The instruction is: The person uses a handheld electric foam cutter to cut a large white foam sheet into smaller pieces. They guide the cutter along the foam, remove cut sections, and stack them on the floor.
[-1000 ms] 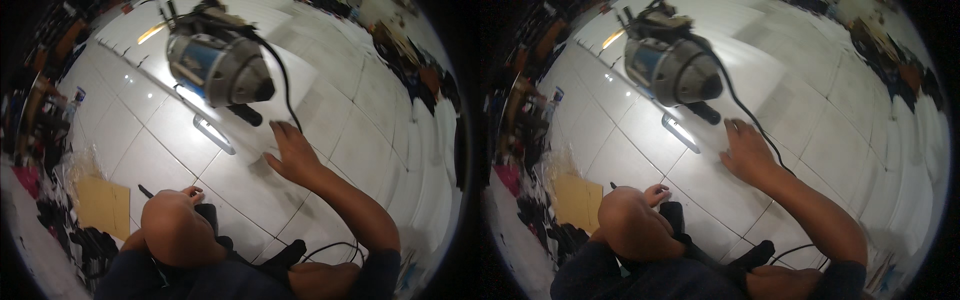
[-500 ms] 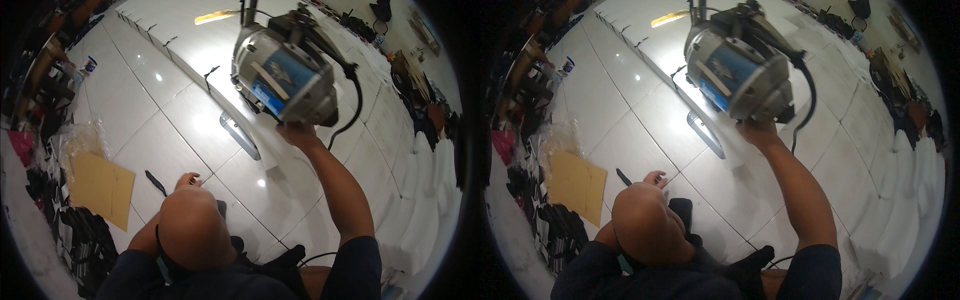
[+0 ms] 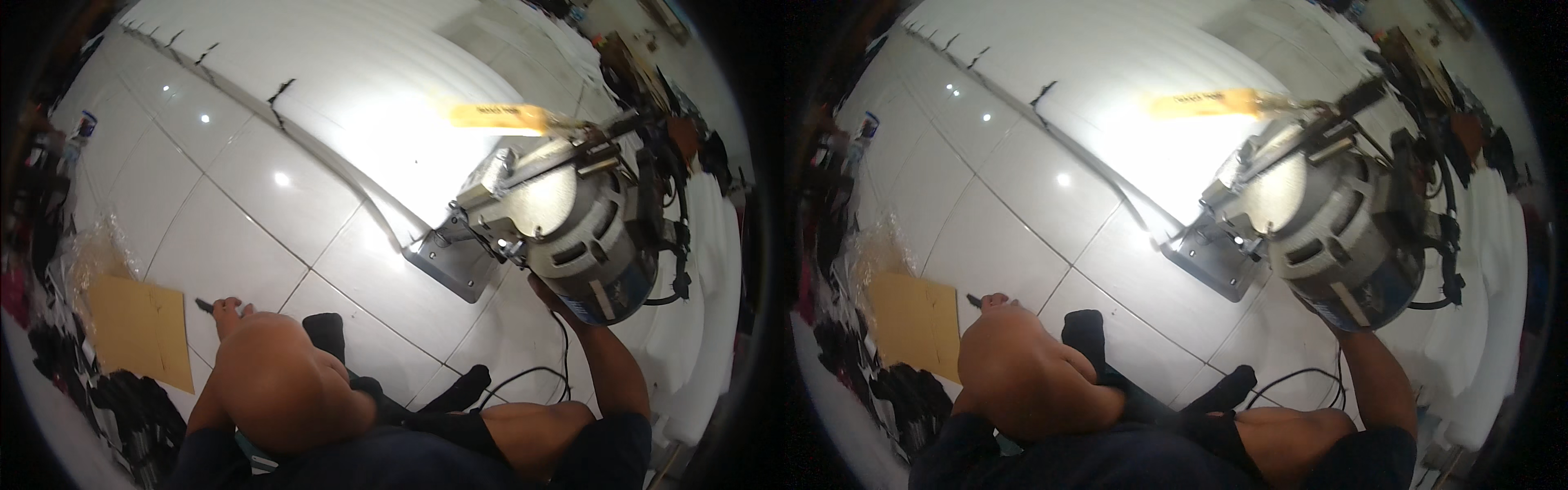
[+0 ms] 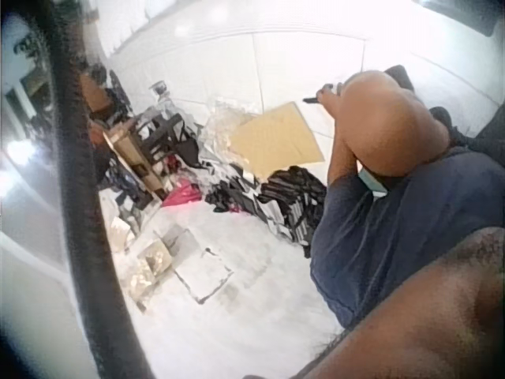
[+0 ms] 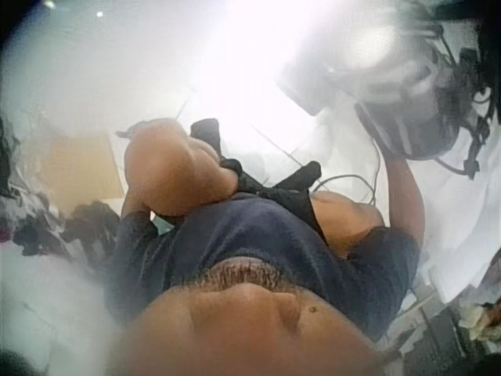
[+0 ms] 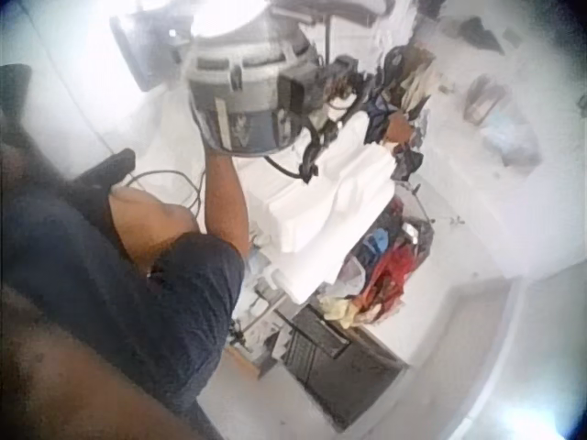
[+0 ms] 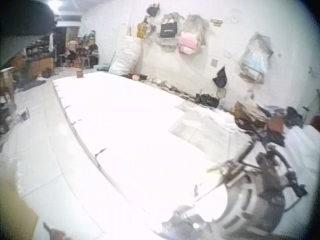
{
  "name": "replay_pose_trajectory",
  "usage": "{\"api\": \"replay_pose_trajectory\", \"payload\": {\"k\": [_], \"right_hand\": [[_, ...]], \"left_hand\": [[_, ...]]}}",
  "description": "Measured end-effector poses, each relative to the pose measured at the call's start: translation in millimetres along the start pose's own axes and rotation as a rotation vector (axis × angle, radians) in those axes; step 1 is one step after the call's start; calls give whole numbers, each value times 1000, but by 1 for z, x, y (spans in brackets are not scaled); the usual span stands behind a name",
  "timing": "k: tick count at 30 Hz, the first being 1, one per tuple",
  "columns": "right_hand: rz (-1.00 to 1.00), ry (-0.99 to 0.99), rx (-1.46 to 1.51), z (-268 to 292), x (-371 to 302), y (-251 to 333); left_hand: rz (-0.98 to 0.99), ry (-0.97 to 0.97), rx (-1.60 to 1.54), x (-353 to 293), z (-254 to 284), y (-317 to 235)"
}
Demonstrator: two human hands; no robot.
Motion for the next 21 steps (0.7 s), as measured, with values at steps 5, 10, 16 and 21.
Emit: {"api": "replay_pose_trajectory", "payload": {"k": [5,10,16,21], "right_hand": [[-225,-73,-93,0,-59,-33],[-696,-7,153,-29,-108,-95],[-993,30,69,-23,-84,-153],[-1088,135,136,-32,-51,-199]], "left_hand": [[-52,-40,-47,24,13,-11],[-376,-60,-173,67,14,-101],[-739,34,-168,118,38,-246],[-878,81,-91,144,41,-320]]}}
Point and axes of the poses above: each hand's wrist, its own x-axis towards the middle knuckle, its own z-axis out of the back of the hand, y = z × x, the point moved 6 cm from there along x, towards the middle knuckle, and after that the axes turned 5 degrees about -z, right-handed, at the moved point
